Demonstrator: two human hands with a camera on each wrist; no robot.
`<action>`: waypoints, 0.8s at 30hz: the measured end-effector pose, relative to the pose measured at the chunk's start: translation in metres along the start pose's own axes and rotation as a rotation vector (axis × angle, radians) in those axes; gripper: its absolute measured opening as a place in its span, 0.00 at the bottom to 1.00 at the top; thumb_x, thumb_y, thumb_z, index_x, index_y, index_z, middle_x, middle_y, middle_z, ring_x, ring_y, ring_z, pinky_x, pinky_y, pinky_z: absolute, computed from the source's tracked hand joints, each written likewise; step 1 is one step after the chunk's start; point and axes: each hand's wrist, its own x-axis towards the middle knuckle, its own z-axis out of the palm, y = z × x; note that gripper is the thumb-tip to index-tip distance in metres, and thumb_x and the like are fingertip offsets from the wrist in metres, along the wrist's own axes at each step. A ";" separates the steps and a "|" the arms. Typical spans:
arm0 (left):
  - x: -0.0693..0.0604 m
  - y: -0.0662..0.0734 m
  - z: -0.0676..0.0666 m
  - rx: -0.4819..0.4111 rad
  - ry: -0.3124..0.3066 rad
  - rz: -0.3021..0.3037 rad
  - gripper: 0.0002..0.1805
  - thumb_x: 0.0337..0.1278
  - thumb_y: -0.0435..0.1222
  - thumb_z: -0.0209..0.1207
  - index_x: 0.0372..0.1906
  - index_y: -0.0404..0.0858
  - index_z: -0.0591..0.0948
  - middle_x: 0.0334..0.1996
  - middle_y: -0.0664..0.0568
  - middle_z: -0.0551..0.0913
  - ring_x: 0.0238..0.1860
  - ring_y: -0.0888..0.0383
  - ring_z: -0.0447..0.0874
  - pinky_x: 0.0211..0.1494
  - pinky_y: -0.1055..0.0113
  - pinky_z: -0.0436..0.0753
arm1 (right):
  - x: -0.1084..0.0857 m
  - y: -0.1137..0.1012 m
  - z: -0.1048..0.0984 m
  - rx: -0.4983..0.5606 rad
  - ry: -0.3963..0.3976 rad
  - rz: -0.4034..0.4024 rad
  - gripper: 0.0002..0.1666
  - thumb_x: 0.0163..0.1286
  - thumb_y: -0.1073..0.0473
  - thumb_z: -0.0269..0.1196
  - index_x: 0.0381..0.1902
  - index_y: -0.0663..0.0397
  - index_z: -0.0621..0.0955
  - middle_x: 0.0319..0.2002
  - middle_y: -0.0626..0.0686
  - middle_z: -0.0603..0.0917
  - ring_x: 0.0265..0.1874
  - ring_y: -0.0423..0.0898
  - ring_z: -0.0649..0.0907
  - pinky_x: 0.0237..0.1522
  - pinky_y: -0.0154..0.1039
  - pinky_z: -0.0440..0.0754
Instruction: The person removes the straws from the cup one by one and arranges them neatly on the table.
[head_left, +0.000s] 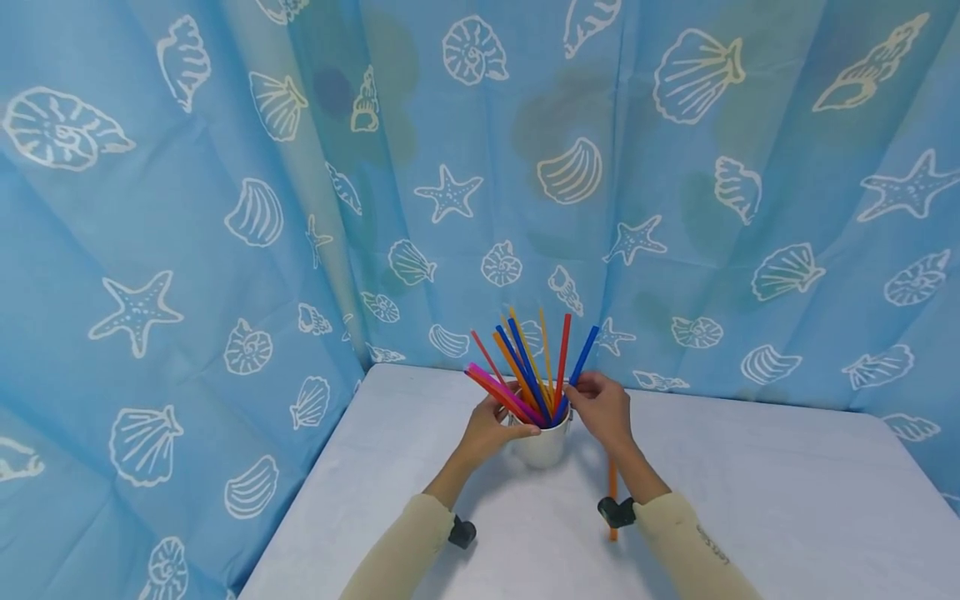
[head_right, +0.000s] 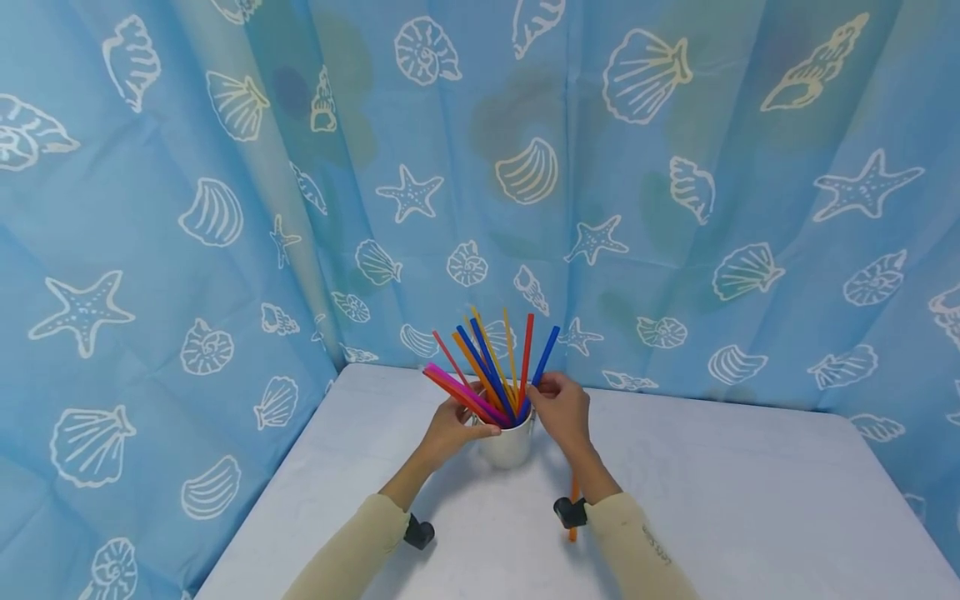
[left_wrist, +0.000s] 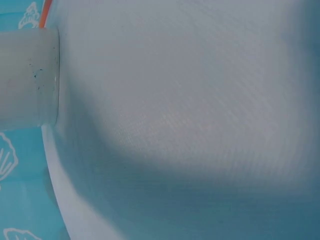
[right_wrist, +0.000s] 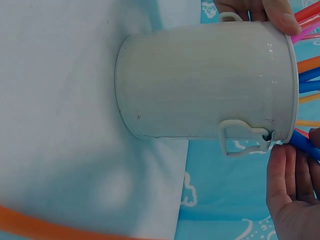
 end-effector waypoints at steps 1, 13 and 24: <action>0.000 0.000 0.000 -0.001 0.001 -0.002 0.42 0.44 0.44 0.75 0.67 0.45 0.71 0.66 0.59 0.72 0.67 0.59 0.68 0.69 0.57 0.67 | -0.001 0.001 0.000 -0.002 0.000 0.003 0.18 0.66 0.54 0.67 0.46 0.63 0.82 0.38 0.58 0.86 0.35 0.51 0.86 0.39 0.43 0.87; -0.003 0.000 0.001 0.000 0.006 -0.017 0.41 0.44 0.44 0.75 0.67 0.46 0.71 0.65 0.59 0.73 0.67 0.59 0.68 0.69 0.58 0.67 | -0.003 0.001 0.000 -0.018 0.060 -0.053 0.16 0.66 0.54 0.67 0.44 0.62 0.83 0.38 0.57 0.86 0.37 0.51 0.85 0.40 0.45 0.86; -0.001 -0.001 0.000 0.002 0.011 -0.015 0.41 0.44 0.46 0.75 0.67 0.48 0.71 0.64 0.62 0.73 0.67 0.61 0.67 0.69 0.59 0.68 | 0.001 -0.004 -0.003 0.033 0.089 -0.115 0.16 0.66 0.55 0.67 0.47 0.58 0.80 0.38 0.55 0.86 0.36 0.49 0.86 0.41 0.41 0.86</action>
